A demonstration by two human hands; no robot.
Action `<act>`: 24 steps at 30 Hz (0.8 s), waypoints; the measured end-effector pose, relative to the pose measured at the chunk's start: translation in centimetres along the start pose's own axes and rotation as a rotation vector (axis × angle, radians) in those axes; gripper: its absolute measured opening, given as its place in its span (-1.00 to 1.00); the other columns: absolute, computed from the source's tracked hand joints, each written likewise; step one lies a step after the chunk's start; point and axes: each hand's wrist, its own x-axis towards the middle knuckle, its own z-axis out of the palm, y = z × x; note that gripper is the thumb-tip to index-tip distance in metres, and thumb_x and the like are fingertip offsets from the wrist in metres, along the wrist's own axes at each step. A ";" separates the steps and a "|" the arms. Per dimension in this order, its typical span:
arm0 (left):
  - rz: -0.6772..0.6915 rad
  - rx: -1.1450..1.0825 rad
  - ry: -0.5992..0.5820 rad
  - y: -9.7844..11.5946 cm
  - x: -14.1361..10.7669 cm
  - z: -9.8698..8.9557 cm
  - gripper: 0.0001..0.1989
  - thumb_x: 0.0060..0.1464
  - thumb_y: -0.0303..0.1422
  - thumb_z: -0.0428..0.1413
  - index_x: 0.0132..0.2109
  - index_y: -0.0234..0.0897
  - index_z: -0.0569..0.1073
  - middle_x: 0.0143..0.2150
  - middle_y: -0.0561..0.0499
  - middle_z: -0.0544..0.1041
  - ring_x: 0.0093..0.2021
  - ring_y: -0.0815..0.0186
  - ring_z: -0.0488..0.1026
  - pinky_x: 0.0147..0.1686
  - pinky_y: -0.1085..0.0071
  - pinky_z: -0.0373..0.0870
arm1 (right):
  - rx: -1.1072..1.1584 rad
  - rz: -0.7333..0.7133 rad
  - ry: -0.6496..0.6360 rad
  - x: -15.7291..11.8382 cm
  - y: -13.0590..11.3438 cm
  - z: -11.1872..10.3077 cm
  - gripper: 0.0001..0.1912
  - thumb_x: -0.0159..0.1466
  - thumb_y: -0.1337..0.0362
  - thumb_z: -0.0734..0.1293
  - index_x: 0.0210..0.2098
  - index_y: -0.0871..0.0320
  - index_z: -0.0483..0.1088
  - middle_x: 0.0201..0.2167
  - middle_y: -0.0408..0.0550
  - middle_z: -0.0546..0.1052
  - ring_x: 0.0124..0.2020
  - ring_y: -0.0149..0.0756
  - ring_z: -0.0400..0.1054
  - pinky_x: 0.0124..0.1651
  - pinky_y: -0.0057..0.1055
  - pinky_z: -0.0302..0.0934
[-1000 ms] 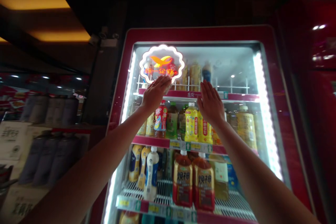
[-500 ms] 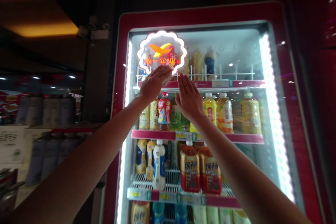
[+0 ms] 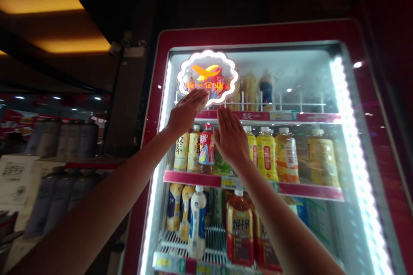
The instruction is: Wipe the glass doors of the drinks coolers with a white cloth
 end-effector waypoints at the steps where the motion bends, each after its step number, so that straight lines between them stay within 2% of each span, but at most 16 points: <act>1: -0.044 0.011 0.021 -0.7 0.0 -0.4 -0.46 0.50 -0.49 -0.09 0.50 -0.08 0.35 0.53 0.06 0.38 0.57 0.22 0.24 0.54 0.17 0.31 | -0.003 -0.001 0.000 0.0 0.0 0.0 -0.16 0.58 0.22 0.08 0.62 0.10 -0.57 0.63 0.10 0.02 0.63 0.03 -0.05 0.62 0.15 0.04; 5: -0.205 0.084 0.080 -2.4 -2.2 -1.3 -0.52 0.53 -0.42 -0.11 0.47 -0.21 0.38 0.52 -0.03 0.40 0.56 0.18 0.26 0.56 0.18 0.25 | -0.019 -0.011 0.006 0.0 0.0 0.2 -0.13 0.57 0.23 0.10 0.62 0.13 -0.59 0.63 0.13 0.04 0.63 0.03 -0.04 0.62 0.13 0.05; 7: -0.214 0.114 0.084 -2.3 -3.8 -1.4 -0.50 0.52 -0.46 -0.11 0.48 -0.24 0.37 0.52 -0.06 0.40 0.57 0.15 0.25 0.56 0.14 0.26 | -0.019 -0.006 0.011 0.0 -0.1 0.3 -0.13 0.56 0.25 0.10 0.61 0.12 -0.60 0.63 0.12 0.03 0.62 0.05 -0.03 0.61 0.17 0.06; 9: -0.165 0.125 0.069 -1.8 -4.7 -1.2 -0.47 0.49 -0.52 -0.11 0.49 -0.23 0.35 0.53 -0.05 0.39 0.57 0.15 0.24 0.56 0.11 0.27 | -0.013 0.000 0.022 0.0 -0.3 0.2 -0.13 0.56 0.26 0.10 0.61 0.11 -0.60 0.64 0.11 0.01 0.62 0.08 -0.02 0.61 0.20 0.06; 11: -0.075 0.118 0.034 -1.4 -4.4 -1.1 -0.44 0.47 -0.55 -0.10 0.50 -0.18 0.34 0.54 0.00 0.36 0.57 0.17 0.23 0.55 0.10 0.28 | -0.006 -0.003 0.033 0.2 -0.7 0.1 -0.14 0.55 0.29 0.09 0.61 0.13 -0.59 0.63 0.13 0.02 0.62 0.09 -0.02 0.61 0.21 0.05; 13: 0.011 0.103 -0.014 -1.5 -3.1 -1.1 -0.47 0.49 -0.51 -0.08 0.49 -0.15 0.35 0.55 0.02 0.35 0.57 0.19 0.23 0.55 0.12 0.28 | 0.005 -0.018 0.031 0.7 -1.6 -0.1 -0.14 0.54 0.31 0.09 0.61 0.15 -0.57 0.63 0.13 0.02 0.62 0.08 -0.02 0.61 0.20 0.04; 15: 0.037 0.083 -0.047 -2.2 -1.5 -1.4 -0.50 0.51 -0.45 -0.07 0.48 -0.18 0.37 0.54 0.00 0.37 0.56 0.21 0.26 0.55 0.17 0.27 | 0.018 -0.045 0.015 1.6 -2.9 -0.2 -0.13 0.54 0.31 0.09 0.62 0.16 -0.56 0.63 0.13 0.02 0.63 0.06 -0.04 0.62 0.17 0.02; 19: -0.094 0.070 -0.012 -4.7 0.0 -2.5 -0.49 0.51 -0.45 -0.11 0.48 -0.19 0.38 0.53 -0.03 0.39 0.56 0.19 0.26 0.55 0.16 0.27 | 0.050 -0.107 -0.013 3.3 -5.6 0.4 -0.13 0.53 0.29 0.11 0.63 0.22 -0.50 0.63 0.14 0.01 0.64 0.02 -0.10 0.65 0.11 -0.02; 21: -0.173 0.074 0.014 -5.6 -0.8 -2.9 -0.47 0.51 -0.45 -0.16 0.49 -0.26 0.36 0.54 -0.08 0.37 0.57 0.16 0.25 0.56 0.15 0.24 | 0.072 -0.126 -0.038 3.5 -6.5 1.0 -0.14 0.53 0.27 0.11 0.64 0.25 -0.47 0.63 0.16 0.02 0.64 0.01 -0.08 0.64 0.10 0.00; 24: -0.228 0.074 0.032 -6.0 -3.7 -3.1 -0.45 0.51 -0.45 -0.22 0.50 -0.30 0.34 0.55 -0.09 0.35 0.59 0.17 0.21 0.58 0.17 0.19 | 0.103 -0.122 -0.075 2.9 -7.3 1.7 -0.19 0.55 0.27 0.06 0.64 0.25 -0.44 0.62 0.15 0.04 0.63 0.00 -0.06 0.64 0.09 0.00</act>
